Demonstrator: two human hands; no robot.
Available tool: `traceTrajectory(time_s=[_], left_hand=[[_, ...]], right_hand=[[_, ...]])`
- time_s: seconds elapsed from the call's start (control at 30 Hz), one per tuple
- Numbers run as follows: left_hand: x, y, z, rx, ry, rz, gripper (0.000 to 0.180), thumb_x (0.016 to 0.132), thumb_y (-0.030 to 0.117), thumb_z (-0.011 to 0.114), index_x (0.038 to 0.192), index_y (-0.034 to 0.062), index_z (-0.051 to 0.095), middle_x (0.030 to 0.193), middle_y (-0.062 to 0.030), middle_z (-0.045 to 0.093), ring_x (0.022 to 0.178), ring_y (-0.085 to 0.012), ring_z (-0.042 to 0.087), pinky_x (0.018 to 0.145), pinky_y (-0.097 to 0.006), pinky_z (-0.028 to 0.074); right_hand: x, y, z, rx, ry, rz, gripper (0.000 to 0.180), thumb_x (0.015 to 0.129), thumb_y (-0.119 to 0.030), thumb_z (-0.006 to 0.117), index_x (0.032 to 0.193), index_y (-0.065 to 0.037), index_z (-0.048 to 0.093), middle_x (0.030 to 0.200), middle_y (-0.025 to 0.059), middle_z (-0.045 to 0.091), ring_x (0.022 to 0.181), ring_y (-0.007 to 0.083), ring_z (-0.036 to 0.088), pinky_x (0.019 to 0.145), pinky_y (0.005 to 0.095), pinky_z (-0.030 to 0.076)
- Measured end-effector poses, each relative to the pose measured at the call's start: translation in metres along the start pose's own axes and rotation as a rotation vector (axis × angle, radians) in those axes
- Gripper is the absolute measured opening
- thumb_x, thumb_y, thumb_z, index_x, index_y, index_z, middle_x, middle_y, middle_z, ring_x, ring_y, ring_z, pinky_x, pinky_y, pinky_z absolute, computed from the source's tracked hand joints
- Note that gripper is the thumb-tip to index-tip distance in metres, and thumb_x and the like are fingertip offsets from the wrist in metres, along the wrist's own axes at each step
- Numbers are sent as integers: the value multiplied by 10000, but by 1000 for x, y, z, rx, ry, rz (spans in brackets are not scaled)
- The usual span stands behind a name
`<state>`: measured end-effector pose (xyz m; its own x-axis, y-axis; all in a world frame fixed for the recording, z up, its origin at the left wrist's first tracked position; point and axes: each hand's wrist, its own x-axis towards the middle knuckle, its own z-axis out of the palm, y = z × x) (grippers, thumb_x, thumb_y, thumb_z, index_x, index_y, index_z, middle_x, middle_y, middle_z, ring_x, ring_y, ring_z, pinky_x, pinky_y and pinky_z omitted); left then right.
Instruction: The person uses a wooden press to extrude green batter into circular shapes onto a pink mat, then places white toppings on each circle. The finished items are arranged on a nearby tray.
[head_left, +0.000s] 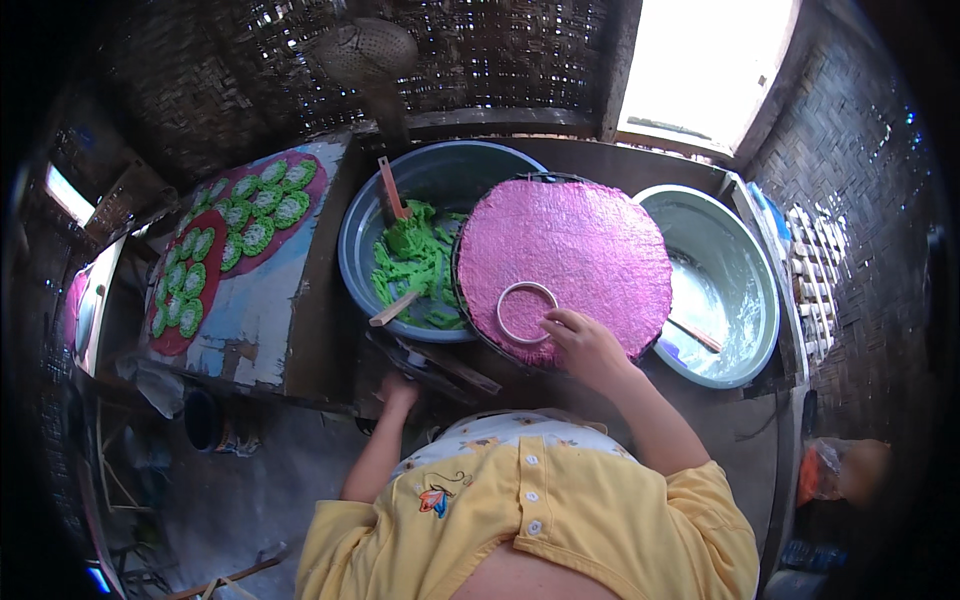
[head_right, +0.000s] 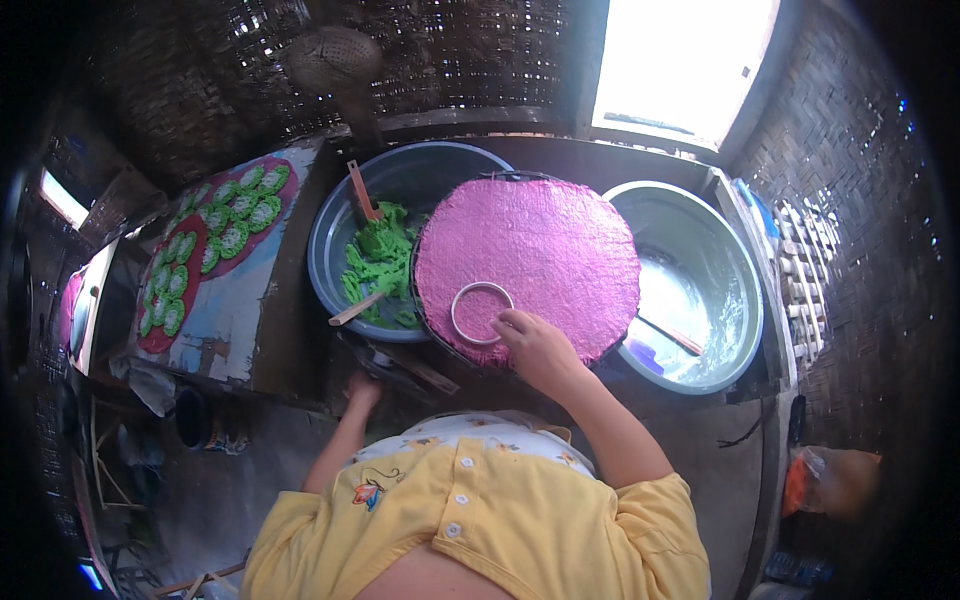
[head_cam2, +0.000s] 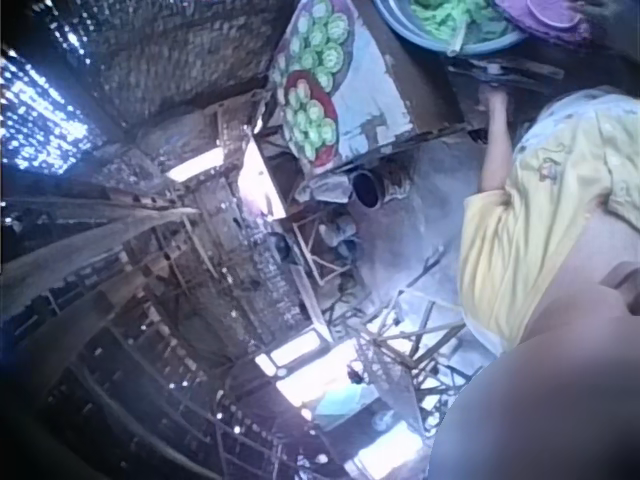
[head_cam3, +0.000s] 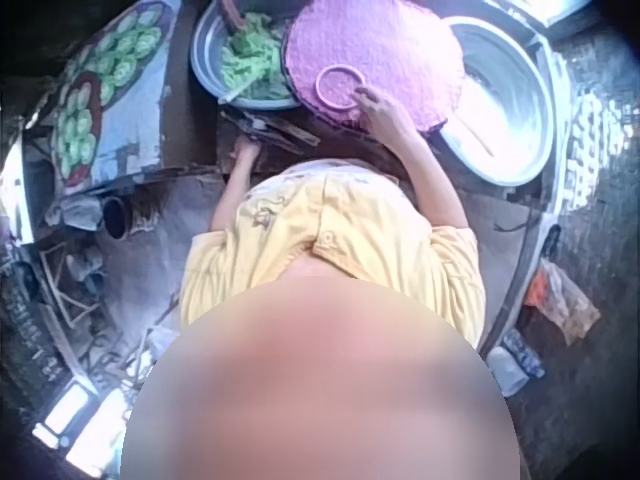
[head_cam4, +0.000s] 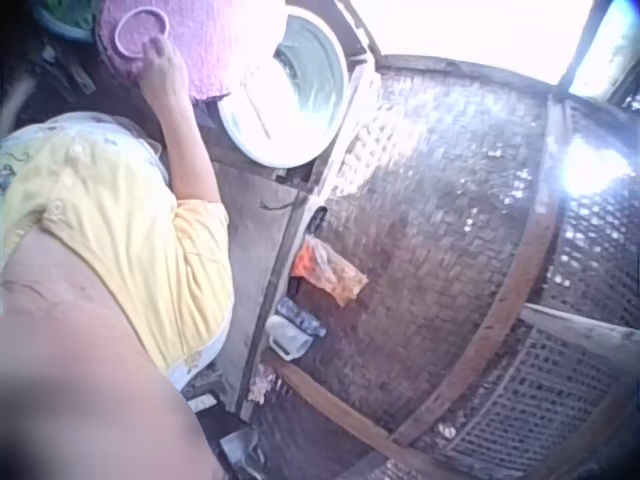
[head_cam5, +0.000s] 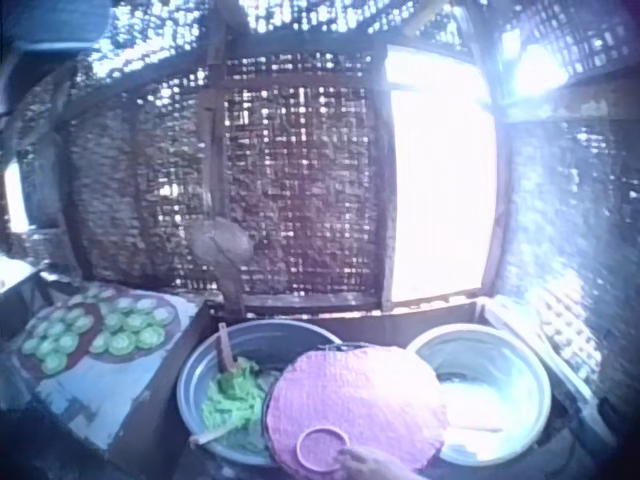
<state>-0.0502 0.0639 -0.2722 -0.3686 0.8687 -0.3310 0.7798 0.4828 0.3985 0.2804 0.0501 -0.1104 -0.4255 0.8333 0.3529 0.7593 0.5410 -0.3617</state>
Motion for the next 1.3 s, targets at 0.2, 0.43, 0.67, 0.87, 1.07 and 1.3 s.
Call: traceTrajectory(time_s=[0.2, 0.43, 0.67, 0.87, 1.07, 1.3], left_hand=[[0, -2, 8, -6, -7, 62, 534, 674, 402, 673, 1087, 70, 608, 1072, -215, 611, 1020, -358, 582, 856, -425, 470], [-18, 2, -25, 129, -84, 417, 521, 643, 415, 746, 1063, 128, 633, 1123, -162, 578, 1059, -367, 518, 905, -481, 414], [-46, 30, -100, 133, -221, 503, 478, 700, 363, 744, 1061, 73, 625, 1122, -147, 573, 1047, -306, 539, 896, -399, 439], [-71, 50, -173, -269, -583, 817, 399, 767, 307, 717, 1059, 48, 635, 933, -104, 656, 853, -207, 639, 774, -310, 495], [-89, 93, -209, -341, -431, 1227, 409, 748, 219, 713, 1104, 41, 618, 999, -113, 659, 944, -222, 634, 841, -318, 486], [-113, 173, -200, -49, 358, 1277, 389, 680, 308, 686, 943, 27, 624, 848, -136, 655, 841, -286, 644, 760, -364, 510]], right_hand=[[-91, -6, -27, -64, -543, 235, 193, 792, -170, 578, 949, -60, 604, 954, 144, 555, 890, 300, 560, 724, 379, 484], [-152, 48, 84, -129, -341, 599, 455, 754, -228, 638, 1155, -67, 497, 1060, 201, 531, 987, 380, 529, 834, 447, 452], [-167, 26, 41, 53, -339, 652, 591, 730, -279, 656, 1232, -52, 442, 1149, 209, 510, 1060, 366, 513, 868, 430, 443], [-182, -16, -111, 180, -478, 717, 572, 518, -318, 765, 997, -26, 650, 922, 141, 627, 864, 293, 603, 787, 359, 475], [-131, -66, -160, 437, 67, 622, 707, 504, -327, 777, 1067, 49, 572, 920, 135, 623, 786, 210, 610, 706, 313, 474], [-6, -103, -18, 1686, -55, 667, 518, 861, -439, 501, 1170, -23, 467, 867, 117, 596, 647, 207, 587, 533, 320, 484]])
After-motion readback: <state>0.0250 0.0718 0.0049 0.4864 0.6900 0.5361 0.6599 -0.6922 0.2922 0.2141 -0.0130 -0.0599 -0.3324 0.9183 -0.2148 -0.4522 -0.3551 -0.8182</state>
